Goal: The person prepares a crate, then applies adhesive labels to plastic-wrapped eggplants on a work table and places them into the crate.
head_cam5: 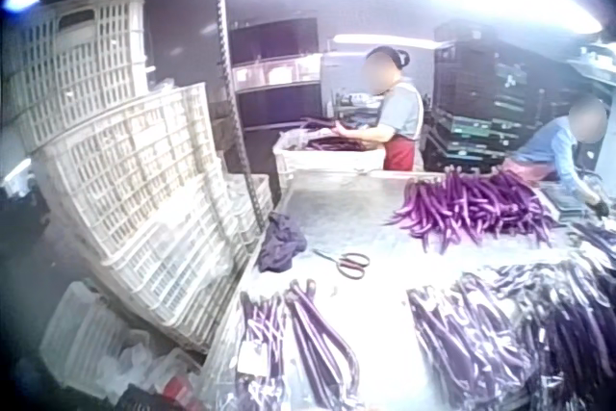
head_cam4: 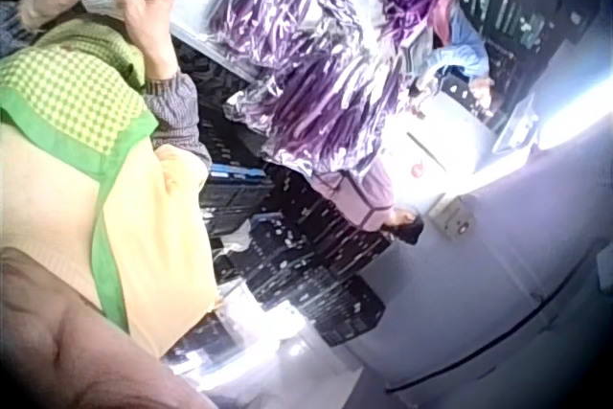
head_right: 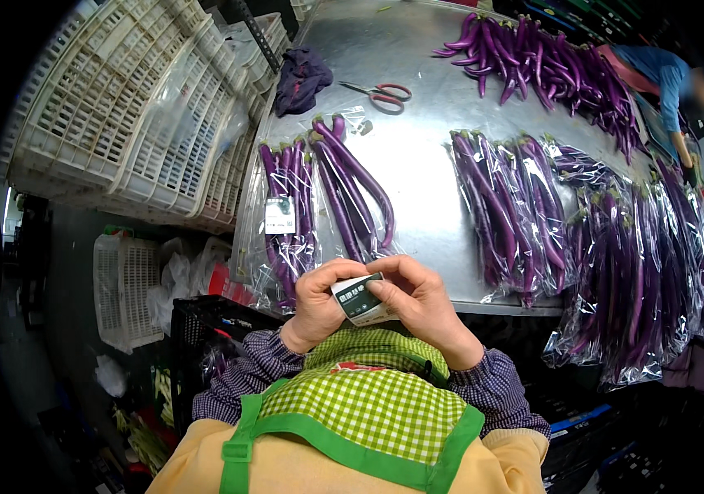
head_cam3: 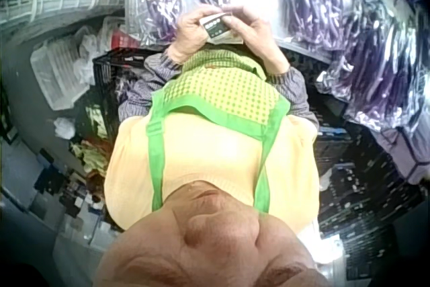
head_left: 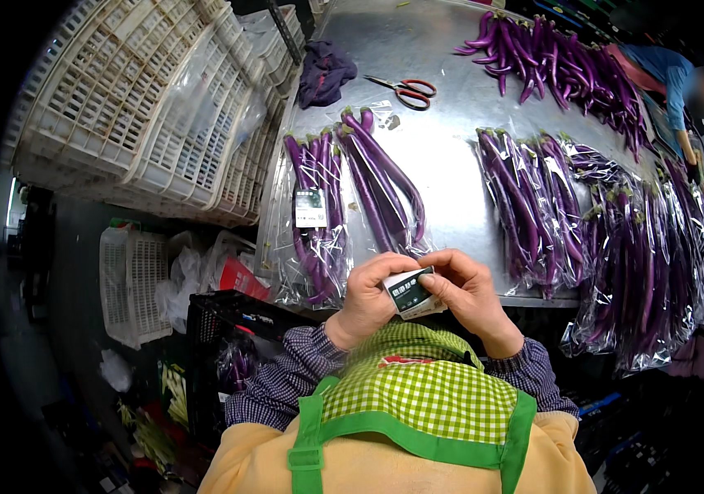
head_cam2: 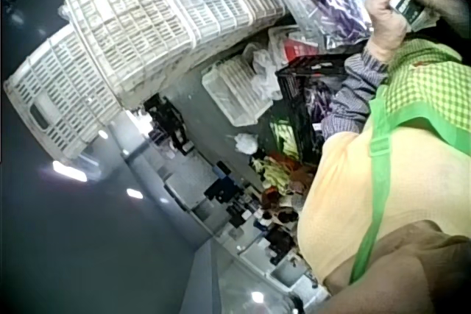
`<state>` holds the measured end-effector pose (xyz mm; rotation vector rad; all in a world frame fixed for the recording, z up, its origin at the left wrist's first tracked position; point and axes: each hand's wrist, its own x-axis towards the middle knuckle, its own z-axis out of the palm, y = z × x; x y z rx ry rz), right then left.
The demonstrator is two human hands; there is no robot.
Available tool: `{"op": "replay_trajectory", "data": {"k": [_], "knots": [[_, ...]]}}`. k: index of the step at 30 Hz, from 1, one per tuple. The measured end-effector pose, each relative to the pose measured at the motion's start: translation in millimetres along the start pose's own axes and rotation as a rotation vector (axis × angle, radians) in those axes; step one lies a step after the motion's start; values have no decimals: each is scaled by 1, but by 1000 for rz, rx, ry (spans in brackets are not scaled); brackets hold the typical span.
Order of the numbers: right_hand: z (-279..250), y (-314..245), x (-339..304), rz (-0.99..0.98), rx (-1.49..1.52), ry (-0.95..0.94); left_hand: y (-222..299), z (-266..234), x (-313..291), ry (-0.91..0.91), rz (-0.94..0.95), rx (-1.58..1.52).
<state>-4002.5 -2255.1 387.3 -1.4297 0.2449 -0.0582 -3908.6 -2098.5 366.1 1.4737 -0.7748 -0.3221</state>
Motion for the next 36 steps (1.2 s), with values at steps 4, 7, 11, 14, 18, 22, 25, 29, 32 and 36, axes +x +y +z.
{"op": "replay_trajectory", "data": {"k": [4,7,11,14,18,22,25,29,32,36], "knots": [[-3,0,1,37,72,8,-6,-1,-3,-33,-120,-95],[-5,1,9,-53,-150,19,-13,-4,-5,-44,-291,-225],[-6,8,33,-275,-414,46,-49,-7,-29,-79,-549,-231],[-10,23,71,-224,-442,102,-55,-20,-44,-341,-608,150],[-12,53,147,-121,-392,162,-42,-33,-62,-752,-508,725],[-20,109,204,27,-670,282,-36,-26,-61,-506,-205,589],[-15,116,210,93,-845,349,-20,-21,-43,-428,-11,549],[11,99,197,469,-567,118,-10,-21,-28,-387,62,288],[27,119,172,388,-453,93,-3,-8,-8,-426,76,161],[-5,120,134,-14,-790,242,8,7,15,-361,128,118]]}}
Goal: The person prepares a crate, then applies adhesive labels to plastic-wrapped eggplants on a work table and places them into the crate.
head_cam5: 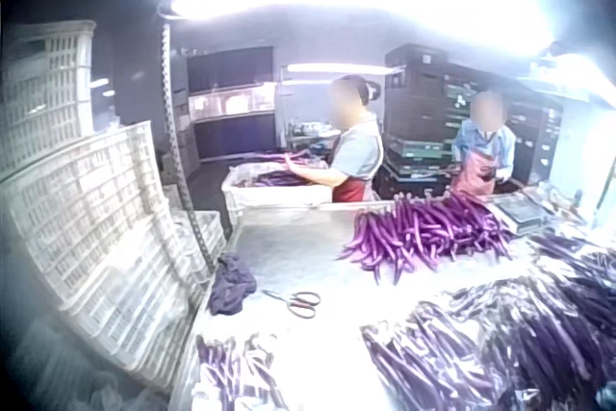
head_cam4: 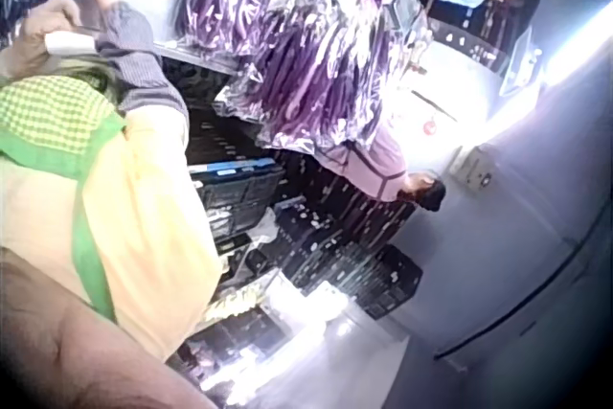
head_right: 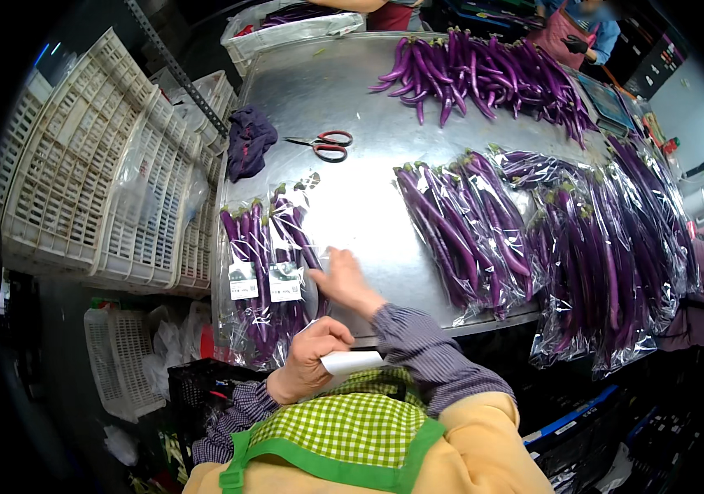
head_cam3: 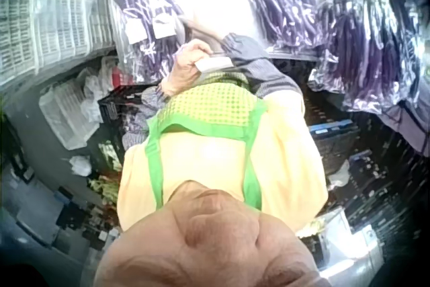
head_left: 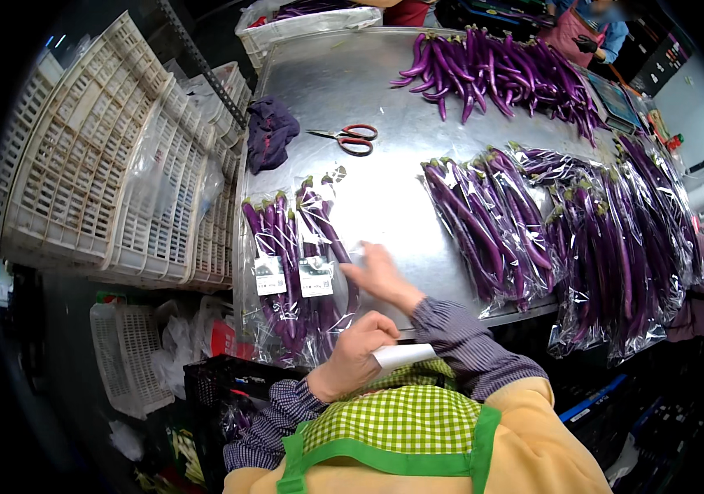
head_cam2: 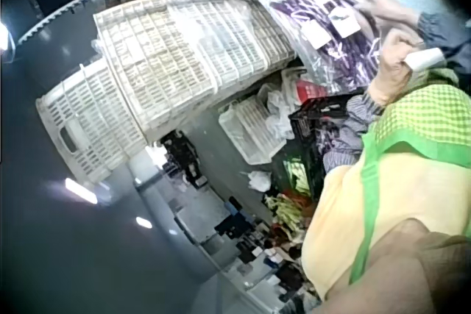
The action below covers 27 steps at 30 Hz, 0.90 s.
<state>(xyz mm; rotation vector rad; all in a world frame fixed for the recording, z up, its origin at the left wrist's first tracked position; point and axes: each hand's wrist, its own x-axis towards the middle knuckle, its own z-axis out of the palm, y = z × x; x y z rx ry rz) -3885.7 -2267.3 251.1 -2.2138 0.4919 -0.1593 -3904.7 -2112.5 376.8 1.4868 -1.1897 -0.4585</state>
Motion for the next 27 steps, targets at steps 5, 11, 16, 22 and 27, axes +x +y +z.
{"op": "replay_trajectory", "data": {"k": [5,11,16,22,27], "knots": [[-134,58,-58,319,-680,403,20,7,26,26,120,-169],[-126,70,-79,455,-729,227,-19,32,43,27,-61,-111],[-93,53,-63,409,-521,130,-26,45,49,91,-265,-327],[-84,80,-83,239,150,229,-19,39,52,102,-419,-642],[-168,-26,-113,243,908,41,-25,35,47,109,-418,-514]]}}
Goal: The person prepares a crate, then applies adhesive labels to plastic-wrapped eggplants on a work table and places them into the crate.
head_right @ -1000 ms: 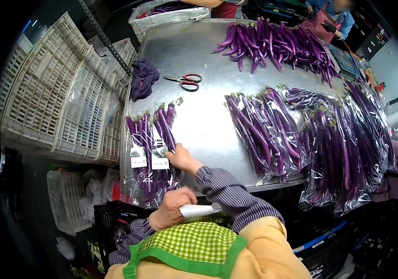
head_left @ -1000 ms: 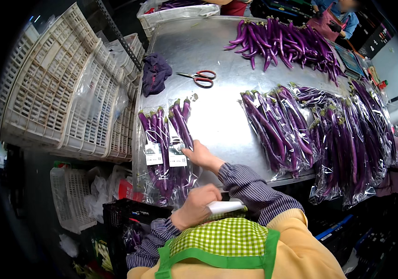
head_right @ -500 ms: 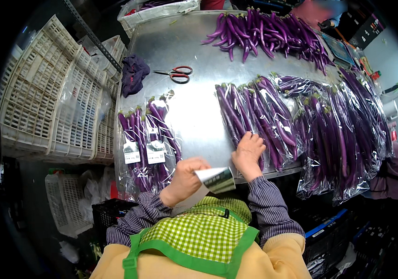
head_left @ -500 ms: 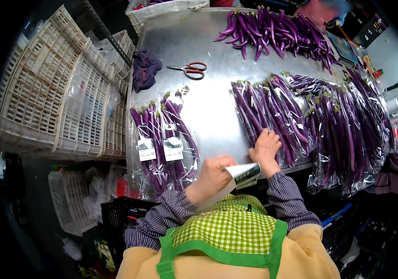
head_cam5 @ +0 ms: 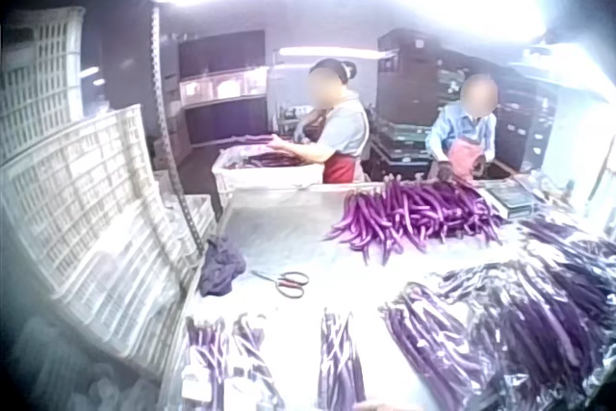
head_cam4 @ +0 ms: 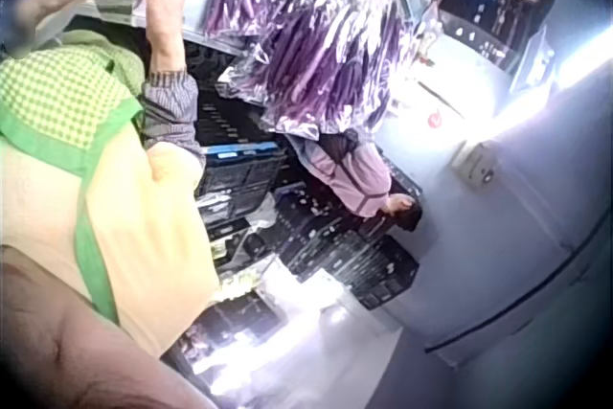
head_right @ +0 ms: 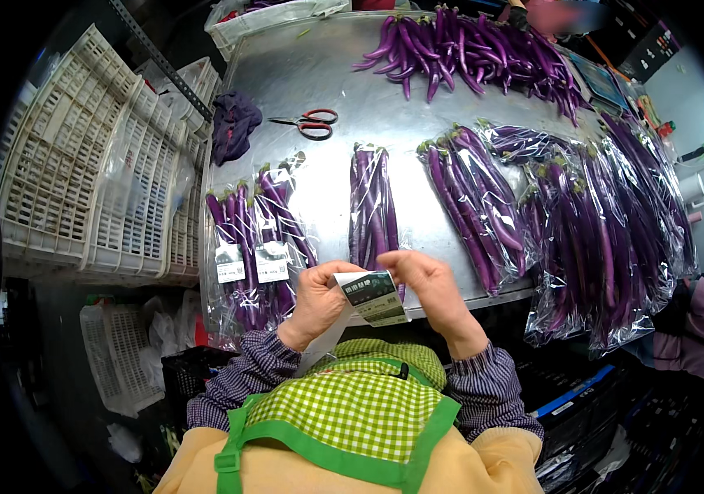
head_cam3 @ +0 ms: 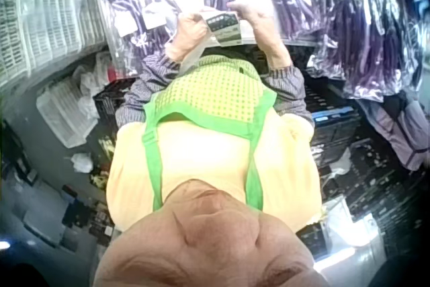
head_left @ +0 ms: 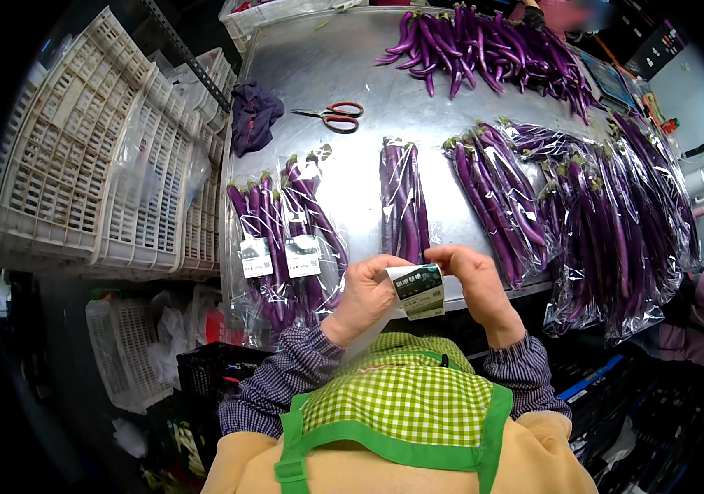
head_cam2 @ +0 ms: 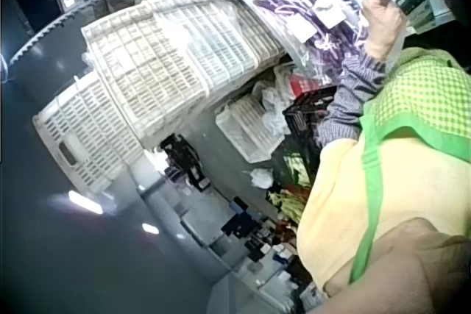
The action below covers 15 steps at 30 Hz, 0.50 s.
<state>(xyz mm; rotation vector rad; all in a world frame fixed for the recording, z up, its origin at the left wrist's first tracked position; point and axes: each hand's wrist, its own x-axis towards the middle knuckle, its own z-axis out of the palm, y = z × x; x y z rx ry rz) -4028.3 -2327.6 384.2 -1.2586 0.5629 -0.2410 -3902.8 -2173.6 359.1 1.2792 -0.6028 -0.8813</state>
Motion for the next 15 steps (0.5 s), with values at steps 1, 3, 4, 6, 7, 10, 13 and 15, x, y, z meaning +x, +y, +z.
{"op": "replay_trajectory", "data": {"k": [1,3,4,6,7,10,13,15], "knots": [[2,-4,-3,-70,-130,-28,-3,0,0,3,-1,9],[5,-7,-8,-210,-384,-80,-10,0,0,-2,-9,26],[7,-7,-9,-213,-378,-56,-13,0,-1,-6,-14,32],[11,-7,-9,-221,-360,-11,-15,0,-2,-6,-32,23],[10,-6,-8,-204,-356,-29,-16,0,-3,-1,-44,6],[8,0,-3,-157,-331,-65,-20,0,-4,33,-34,48],[6,3,5,-237,-370,-38,-24,-1,-5,85,-75,42],[2,10,18,-452,-511,11,-27,-5,-6,61,-140,177]]}}
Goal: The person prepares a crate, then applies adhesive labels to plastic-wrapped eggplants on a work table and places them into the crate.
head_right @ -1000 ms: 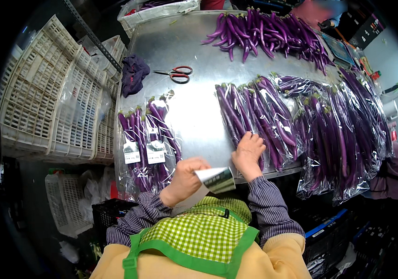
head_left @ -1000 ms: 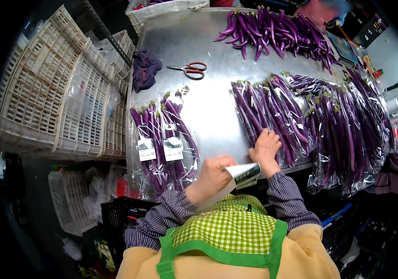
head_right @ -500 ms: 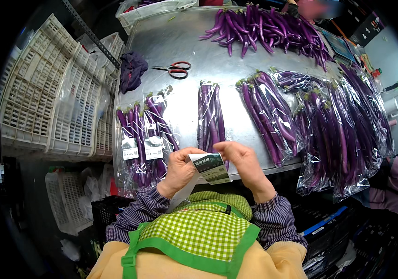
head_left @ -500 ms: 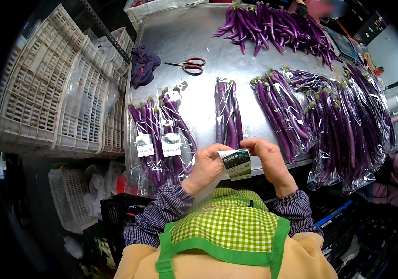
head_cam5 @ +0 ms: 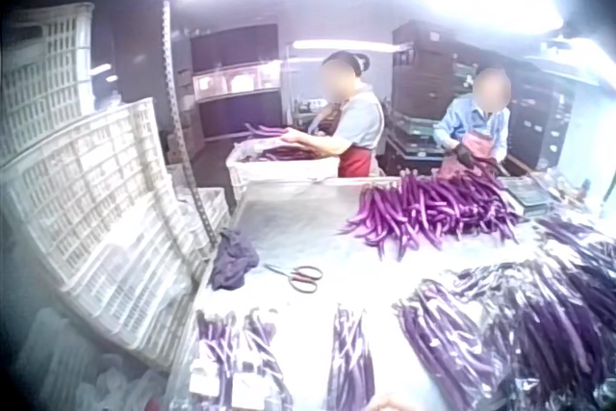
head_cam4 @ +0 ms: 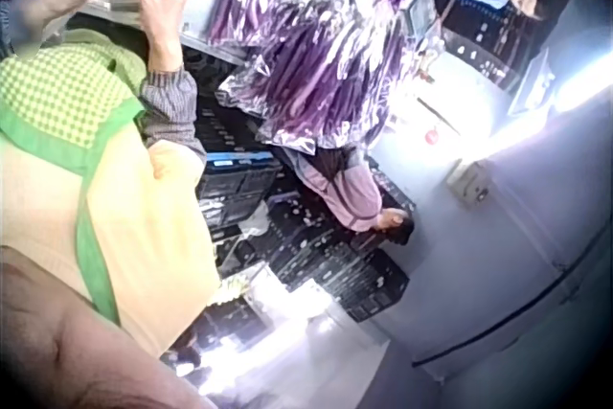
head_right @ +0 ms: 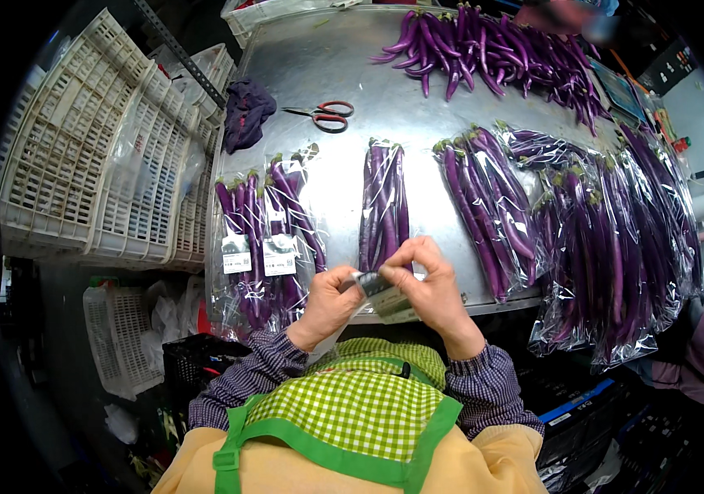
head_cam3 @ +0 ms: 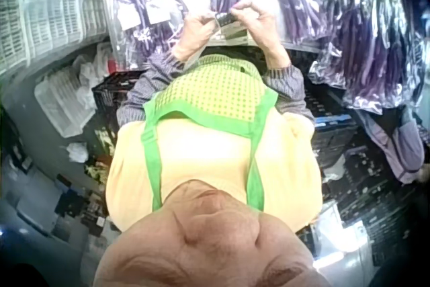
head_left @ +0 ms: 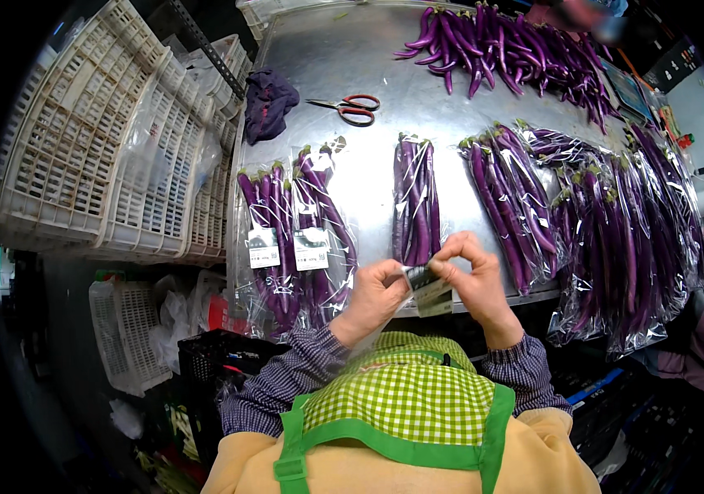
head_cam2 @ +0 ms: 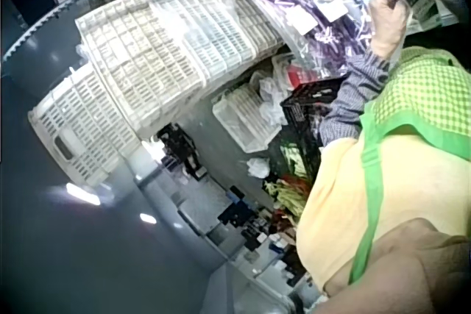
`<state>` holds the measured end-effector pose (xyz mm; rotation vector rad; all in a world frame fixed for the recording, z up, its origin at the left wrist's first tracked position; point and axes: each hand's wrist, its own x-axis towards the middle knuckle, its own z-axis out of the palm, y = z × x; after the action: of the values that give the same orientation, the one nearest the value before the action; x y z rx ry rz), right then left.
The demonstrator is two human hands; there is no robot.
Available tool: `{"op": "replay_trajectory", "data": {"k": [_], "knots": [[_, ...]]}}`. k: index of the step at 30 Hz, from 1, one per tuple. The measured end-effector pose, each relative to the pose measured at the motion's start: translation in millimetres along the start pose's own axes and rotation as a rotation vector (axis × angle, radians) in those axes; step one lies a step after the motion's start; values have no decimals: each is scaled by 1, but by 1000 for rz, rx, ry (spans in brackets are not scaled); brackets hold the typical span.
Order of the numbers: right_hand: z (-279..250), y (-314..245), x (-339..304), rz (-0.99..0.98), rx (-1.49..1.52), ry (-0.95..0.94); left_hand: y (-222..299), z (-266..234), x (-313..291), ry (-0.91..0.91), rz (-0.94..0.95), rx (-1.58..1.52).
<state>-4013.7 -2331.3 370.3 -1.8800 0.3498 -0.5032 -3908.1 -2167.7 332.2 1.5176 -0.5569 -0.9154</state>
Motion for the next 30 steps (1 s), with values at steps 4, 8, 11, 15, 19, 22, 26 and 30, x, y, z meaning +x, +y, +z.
{"op": "replay_trajectory", "data": {"k": [4,8,11,15,19,22,26,30], "knots": [[6,23,38,276,257,147,-3,-19,-10,-243,-103,711],[37,130,71,309,83,341,-14,-18,-30,-292,48,1107],[52,174,79,343,-163,426,16,-10,-30,-267,212,1024],[80,154,82,388,297,237,31,-2,-21,-304,483,786],[84,110,73,411,229,-113,42,16,-5,-301,551,342],[49,119,53,189,-324,161,46,20,2,-137,483,208],[-76,117,26,192,-1047,505,38,12,3,-90,287,-54],[-157,132,0,703,-1076,354,24,11,8,-107,345,8]]}}
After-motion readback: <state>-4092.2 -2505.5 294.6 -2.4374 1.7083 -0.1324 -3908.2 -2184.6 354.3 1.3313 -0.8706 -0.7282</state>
